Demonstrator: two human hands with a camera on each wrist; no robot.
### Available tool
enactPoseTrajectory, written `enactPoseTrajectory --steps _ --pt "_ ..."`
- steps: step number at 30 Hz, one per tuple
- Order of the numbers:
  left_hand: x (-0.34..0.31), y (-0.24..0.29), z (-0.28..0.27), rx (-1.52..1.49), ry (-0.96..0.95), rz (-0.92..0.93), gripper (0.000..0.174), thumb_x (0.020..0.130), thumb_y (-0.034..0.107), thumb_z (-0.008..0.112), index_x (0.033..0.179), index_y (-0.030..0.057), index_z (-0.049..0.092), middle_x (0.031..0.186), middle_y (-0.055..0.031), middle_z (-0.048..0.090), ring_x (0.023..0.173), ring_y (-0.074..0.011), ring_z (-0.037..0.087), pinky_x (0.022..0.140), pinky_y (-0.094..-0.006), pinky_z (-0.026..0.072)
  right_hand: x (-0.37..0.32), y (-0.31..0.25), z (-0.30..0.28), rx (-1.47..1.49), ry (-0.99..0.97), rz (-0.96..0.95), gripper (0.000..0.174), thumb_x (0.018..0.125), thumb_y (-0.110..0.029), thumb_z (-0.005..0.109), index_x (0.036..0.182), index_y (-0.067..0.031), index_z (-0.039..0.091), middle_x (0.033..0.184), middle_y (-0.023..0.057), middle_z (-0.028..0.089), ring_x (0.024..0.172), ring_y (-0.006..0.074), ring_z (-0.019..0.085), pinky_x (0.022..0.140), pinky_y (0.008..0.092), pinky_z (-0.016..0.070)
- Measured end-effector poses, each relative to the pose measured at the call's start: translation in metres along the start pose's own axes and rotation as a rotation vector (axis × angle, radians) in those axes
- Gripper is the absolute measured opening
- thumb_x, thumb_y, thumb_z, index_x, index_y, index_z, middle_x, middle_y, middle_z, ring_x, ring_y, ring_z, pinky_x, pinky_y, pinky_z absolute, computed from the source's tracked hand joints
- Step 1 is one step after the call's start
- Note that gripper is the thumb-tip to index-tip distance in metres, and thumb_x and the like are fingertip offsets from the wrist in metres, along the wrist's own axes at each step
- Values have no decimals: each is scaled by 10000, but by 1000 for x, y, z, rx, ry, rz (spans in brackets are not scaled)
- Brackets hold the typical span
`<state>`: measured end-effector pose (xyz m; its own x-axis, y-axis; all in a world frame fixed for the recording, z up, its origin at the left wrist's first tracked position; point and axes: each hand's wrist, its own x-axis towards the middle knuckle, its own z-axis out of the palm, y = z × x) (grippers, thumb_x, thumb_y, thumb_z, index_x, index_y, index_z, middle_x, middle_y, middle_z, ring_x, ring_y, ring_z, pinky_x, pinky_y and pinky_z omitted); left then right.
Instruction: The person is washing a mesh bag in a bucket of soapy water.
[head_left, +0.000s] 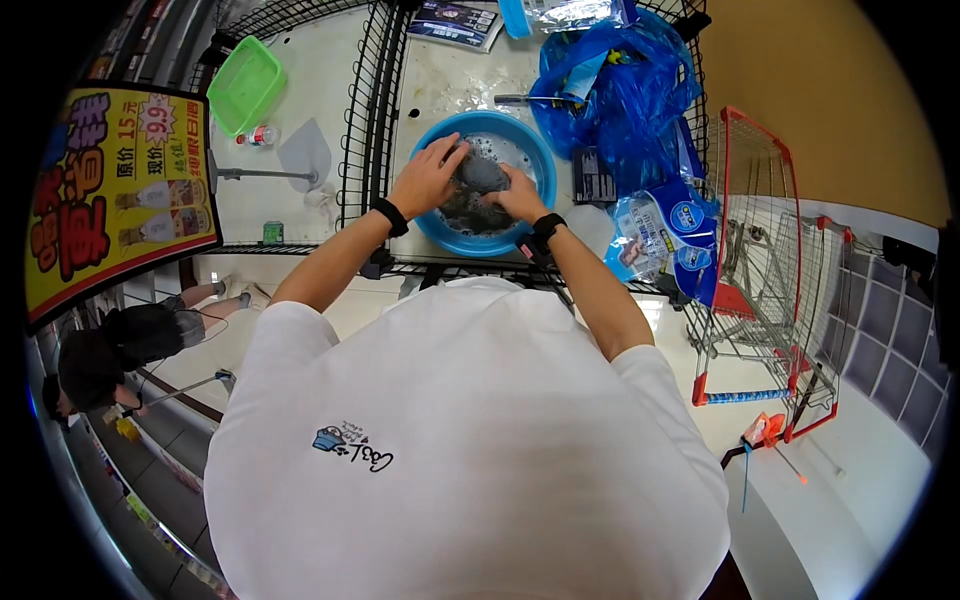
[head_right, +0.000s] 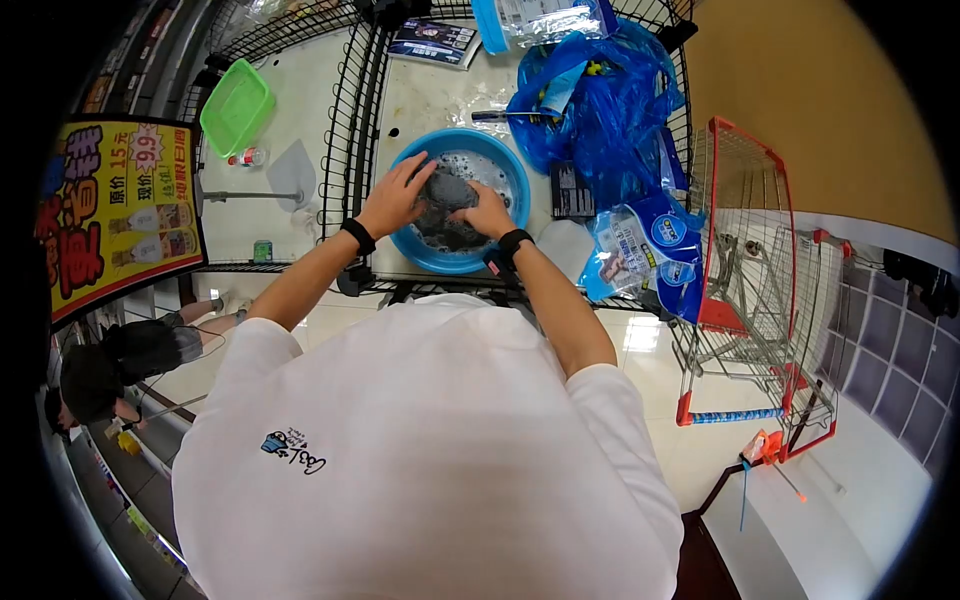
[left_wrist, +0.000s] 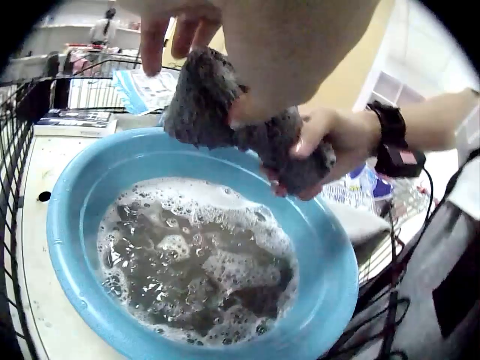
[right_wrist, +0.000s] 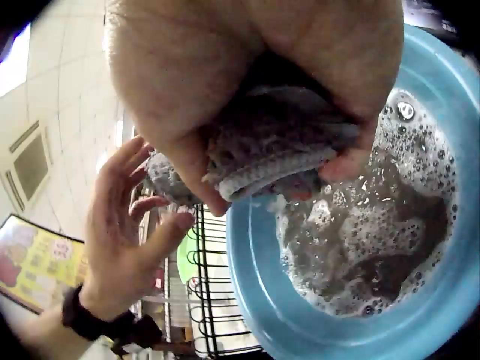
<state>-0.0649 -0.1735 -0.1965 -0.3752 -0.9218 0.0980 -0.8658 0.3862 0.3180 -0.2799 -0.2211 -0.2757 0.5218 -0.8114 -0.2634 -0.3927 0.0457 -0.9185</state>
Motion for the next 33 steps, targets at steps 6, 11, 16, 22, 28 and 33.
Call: enactPoseTrajectory --steps 6,11,16,22,28,33 --pt "-10 -11 14 223 161 212 642 778 19 595 1386 94 405 1446 -177 376 1349 -342 368 1070 -473 368 -12 -29 -1 593 -219 214 410 733 -67 743 1113 -14 598 967 98 670 846 204 644 741 330 508" --pt "-3 -20 7 297 166 249 585 809 51 566 1375 99 427 1443 -150 399 1359 -328 361 1083 -453 348 -17 -42 -4 878 -421 425 301 788 -21 702 1062 -47 581 899 87 652 789 195 645 572 336 489" --pt "9 -33 3 383 128 290 511 847 116 535 1350 83 453 1403 -119 454 1289 -304 435 1046 -418 379 -17 -45 1 1026 -497 430 293 798 -31 709 1053 -54 566 923 91 644 802 191 641 524 310 464" --pt "25 -34 -1 350 -20 338 434 849 123 531 1276 59 496 1328 -125 509 1178 -278 509 995 -378 419 -12 -46 2 623 -325 249 558 714 -117 802 1192 -5 535 1107 146 625 982 263 631 742 357 538" --pt "30 -33 23 267 -230 273 455 812 93 579 1256 30 502 1257 -138 570 1079 -286 567 952 -381 452 -2 -17 6 -258 -61 -36 736 644 -144 821 1289 -21 488 1162 243 614 1092 387 591 930 414 483" --pt "32 -30 26 118 -436 110 483 716 35 671 1182 -4 554 1099 -174 644 999 -335 607 877 -407 491 -3 -26 5 -424 -136 5 670 690 -134 790 1282 -47 488 1112 259 623 1053 436 589 908 463 490"
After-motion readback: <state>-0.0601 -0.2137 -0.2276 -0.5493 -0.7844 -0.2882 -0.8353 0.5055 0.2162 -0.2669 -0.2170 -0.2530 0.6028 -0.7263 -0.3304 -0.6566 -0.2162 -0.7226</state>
